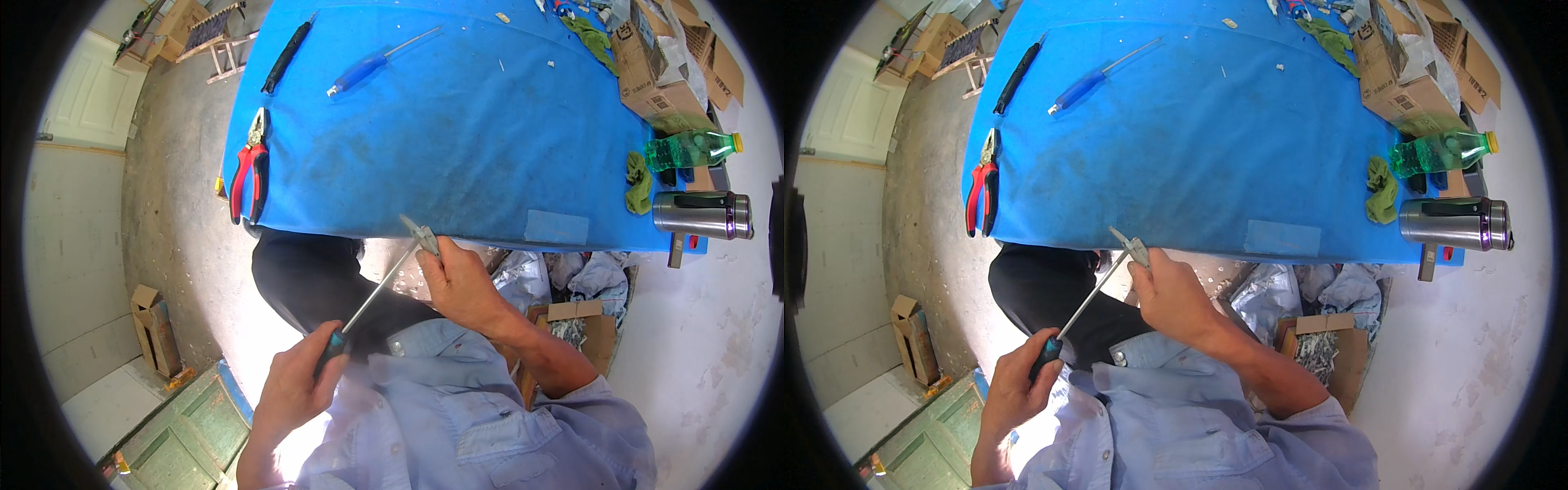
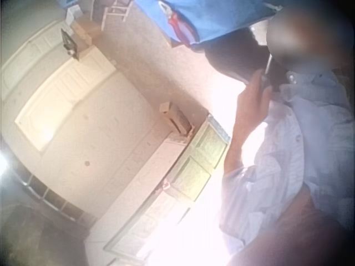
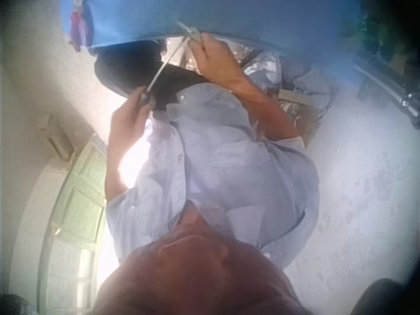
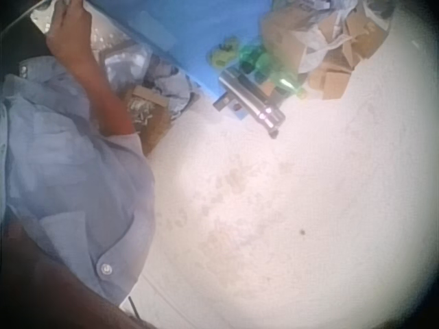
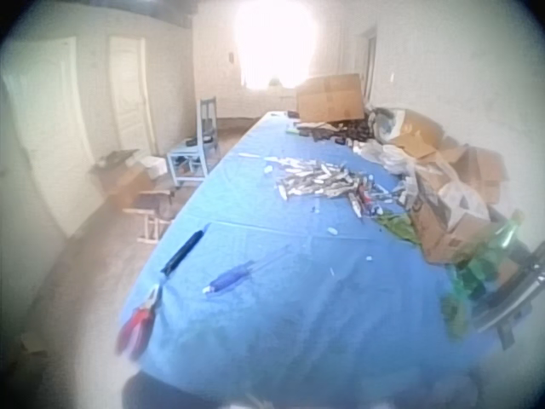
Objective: The person uses pliers and a screwdriver to disassemble small electronic components, removing metal parts and plastic casings.
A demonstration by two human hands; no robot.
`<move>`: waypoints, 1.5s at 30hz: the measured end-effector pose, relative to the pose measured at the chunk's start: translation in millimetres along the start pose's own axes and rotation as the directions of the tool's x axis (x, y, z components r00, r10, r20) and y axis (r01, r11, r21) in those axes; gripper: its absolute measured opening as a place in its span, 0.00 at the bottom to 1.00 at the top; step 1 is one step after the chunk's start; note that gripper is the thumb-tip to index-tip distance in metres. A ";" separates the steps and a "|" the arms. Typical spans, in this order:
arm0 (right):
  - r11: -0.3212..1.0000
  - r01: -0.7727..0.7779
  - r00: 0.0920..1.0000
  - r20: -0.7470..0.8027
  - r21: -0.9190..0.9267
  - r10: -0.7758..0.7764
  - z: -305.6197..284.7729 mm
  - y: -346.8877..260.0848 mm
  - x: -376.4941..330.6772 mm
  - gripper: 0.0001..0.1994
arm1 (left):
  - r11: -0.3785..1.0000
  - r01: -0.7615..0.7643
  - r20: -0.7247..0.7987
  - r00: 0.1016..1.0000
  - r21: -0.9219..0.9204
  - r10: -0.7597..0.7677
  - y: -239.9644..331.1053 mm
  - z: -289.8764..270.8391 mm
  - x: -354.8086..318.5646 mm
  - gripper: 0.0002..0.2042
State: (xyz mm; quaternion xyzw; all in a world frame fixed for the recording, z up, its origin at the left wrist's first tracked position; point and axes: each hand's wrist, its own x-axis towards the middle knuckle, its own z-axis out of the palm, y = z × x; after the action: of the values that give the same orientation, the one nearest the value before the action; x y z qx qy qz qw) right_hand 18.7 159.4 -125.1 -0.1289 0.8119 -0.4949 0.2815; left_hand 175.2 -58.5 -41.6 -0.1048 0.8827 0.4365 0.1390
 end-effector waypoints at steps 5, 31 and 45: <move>0.998 0.008 0.999 -0.033 -0.067 -0.010 3.0 0.5 -1.6 0.13 | 0.918 -0.056 -0.015 0.998 0.392 0.067 8.6 -3.3 -2.8 0.23; 0.988 0.071 0.995 -0.054 -0.139 -0.079 4.6 9.0 0.2 0.13 | 0.993 0.019 0.042 0.999 0.119 -0.024 9.0 -20.7 6.3 0.16; 0.994 0.051 0.998 0.026 -0.098 -0.049 -4.3 7.1 1.5 0.13 | 0.992 0.100 0.198 0.977 -0.070 -0.085 -31.7 -27.1 24.1 0.16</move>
State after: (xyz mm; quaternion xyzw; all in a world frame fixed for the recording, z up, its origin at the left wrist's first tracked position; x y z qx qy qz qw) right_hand 15.4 165.2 -130.3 -0.1687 0.8284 -0.4596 0.2720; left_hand 158.1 -100.7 -57.6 -0.1082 0.8411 0.4723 0.2405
